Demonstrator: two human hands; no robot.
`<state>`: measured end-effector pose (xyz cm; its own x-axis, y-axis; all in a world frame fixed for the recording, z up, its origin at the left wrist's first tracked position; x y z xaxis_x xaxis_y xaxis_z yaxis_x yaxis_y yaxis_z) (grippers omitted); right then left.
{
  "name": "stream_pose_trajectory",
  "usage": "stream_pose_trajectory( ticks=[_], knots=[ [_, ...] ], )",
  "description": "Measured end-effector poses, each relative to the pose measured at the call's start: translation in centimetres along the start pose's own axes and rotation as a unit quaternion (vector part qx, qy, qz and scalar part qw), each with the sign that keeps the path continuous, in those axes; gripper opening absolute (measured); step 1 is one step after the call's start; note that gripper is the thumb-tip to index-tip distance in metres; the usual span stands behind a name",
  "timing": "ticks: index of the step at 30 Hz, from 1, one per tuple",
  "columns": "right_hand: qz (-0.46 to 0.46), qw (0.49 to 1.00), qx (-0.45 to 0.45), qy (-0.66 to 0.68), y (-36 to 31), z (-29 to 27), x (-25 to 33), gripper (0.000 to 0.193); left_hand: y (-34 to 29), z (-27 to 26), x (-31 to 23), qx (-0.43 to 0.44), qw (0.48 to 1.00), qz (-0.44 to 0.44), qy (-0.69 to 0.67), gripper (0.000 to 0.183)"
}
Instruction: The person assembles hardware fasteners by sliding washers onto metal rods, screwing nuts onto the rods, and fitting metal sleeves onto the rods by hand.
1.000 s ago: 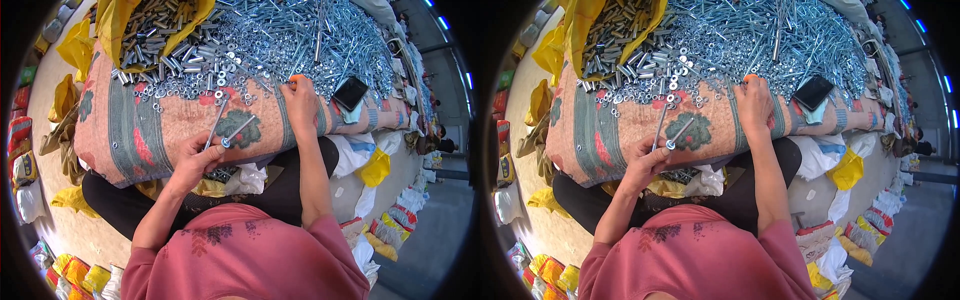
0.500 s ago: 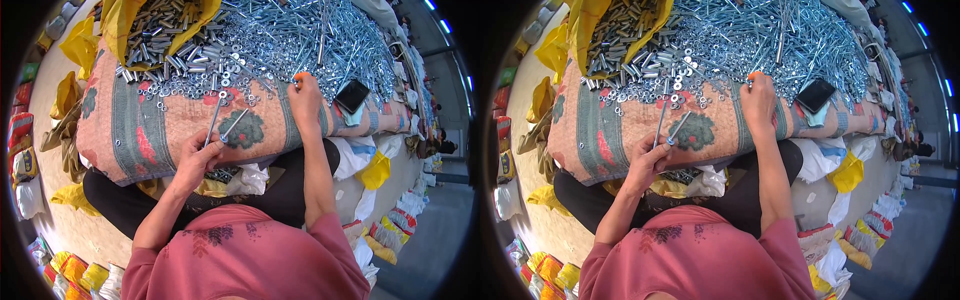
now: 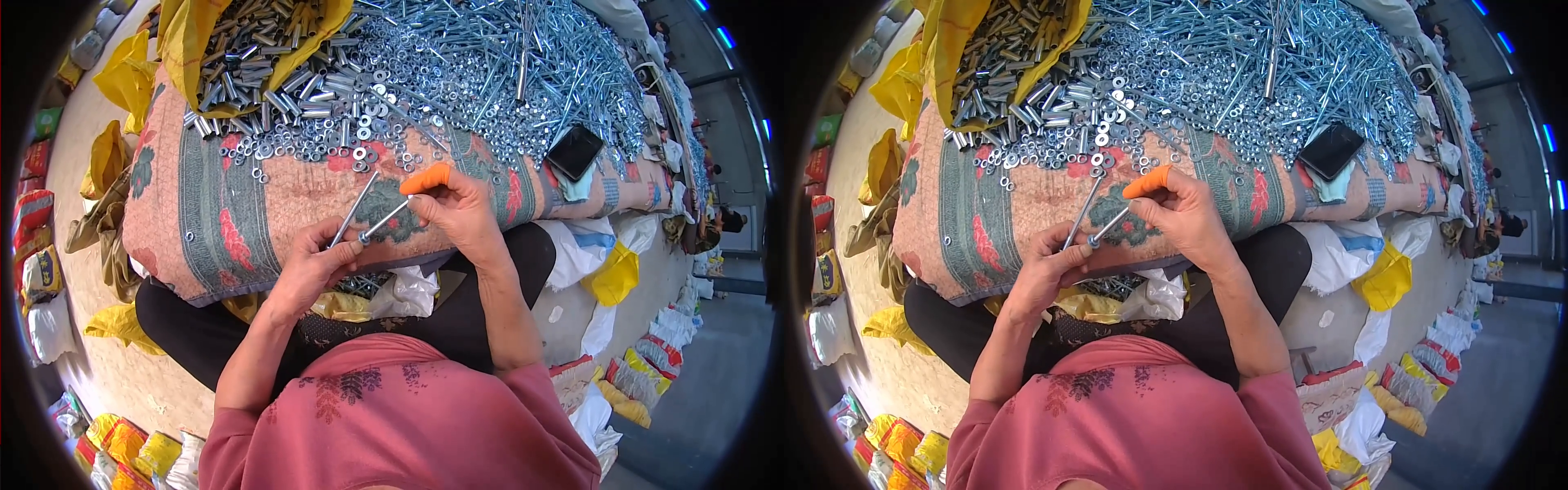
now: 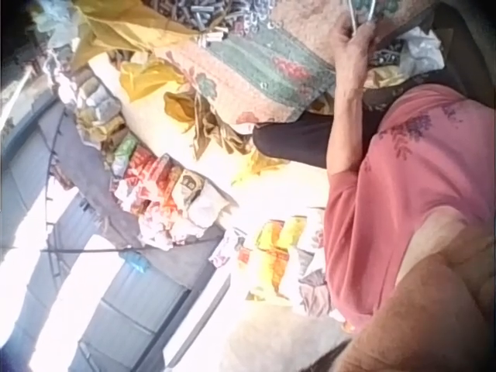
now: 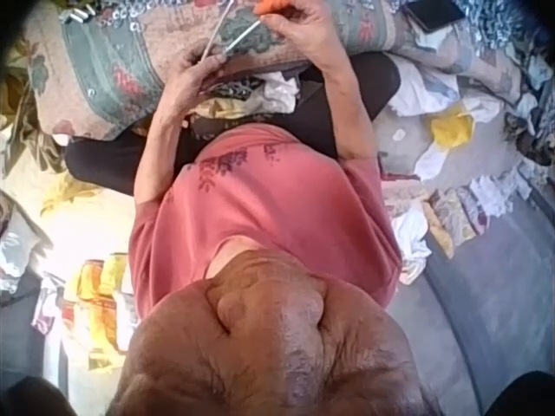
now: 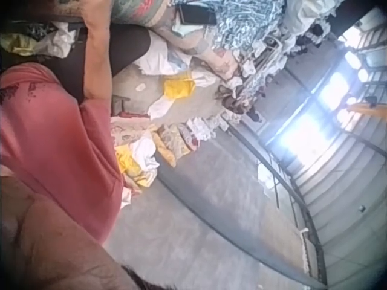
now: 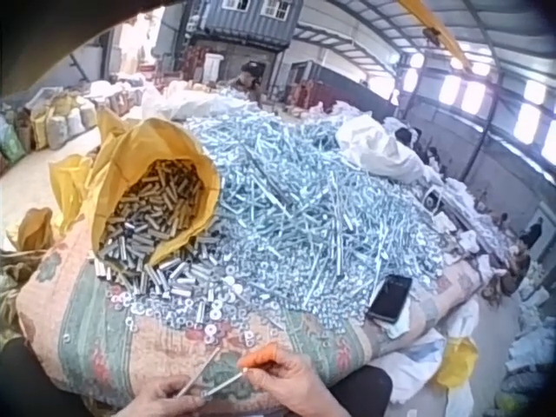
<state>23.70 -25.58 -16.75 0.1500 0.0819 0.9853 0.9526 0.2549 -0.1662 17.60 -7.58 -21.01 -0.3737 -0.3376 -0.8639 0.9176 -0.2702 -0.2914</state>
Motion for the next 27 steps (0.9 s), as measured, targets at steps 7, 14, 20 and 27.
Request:
stream_pose_trajectory(
  ticks=[7, 14, 20, 27],
  knots=[
    [0.088, 0.991, 0.072, 0.078, -0.5, 0.9, -0.9, 0.016, 0.0, -0.6, 0.2, 0.060, 0.992, -0.076, -0.078, 0.016],
    [0.124, 0.959, 0.097, 0.236, -1.6, 3.4, -1.3, 0.018, 0.6, 0.7, -0.2, 0.117, 0.973, -0.067, -0.187, 0.009],
    [0.081, 0.985, 0.050, 0.141, -1.7, 2.1, 0.4, 0.017, 0.6, -0.1, -0.3, 0.071, 0.992, -0.027, -0.104, 0.021],
    [0.093, 0.983, 0.042, 0.151, -1.7, 1.8, -1.3, 0.017, 0.2, 1.4, 0.5, 0.060, 0.994, -0.043, -0.084, 0.018]
  ],
)
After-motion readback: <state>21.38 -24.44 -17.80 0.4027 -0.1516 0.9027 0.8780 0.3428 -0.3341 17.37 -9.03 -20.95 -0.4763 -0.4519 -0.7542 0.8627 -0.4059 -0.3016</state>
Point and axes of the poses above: each hand's wrist, its own y-axis towards the middle knuckle, its own z-axis out of the palm, x = y × z, the point moved 5 cm from there along y, towards the middle knuckle, and after that the axes turned 10 degrees about z, right-handed, at the moved point
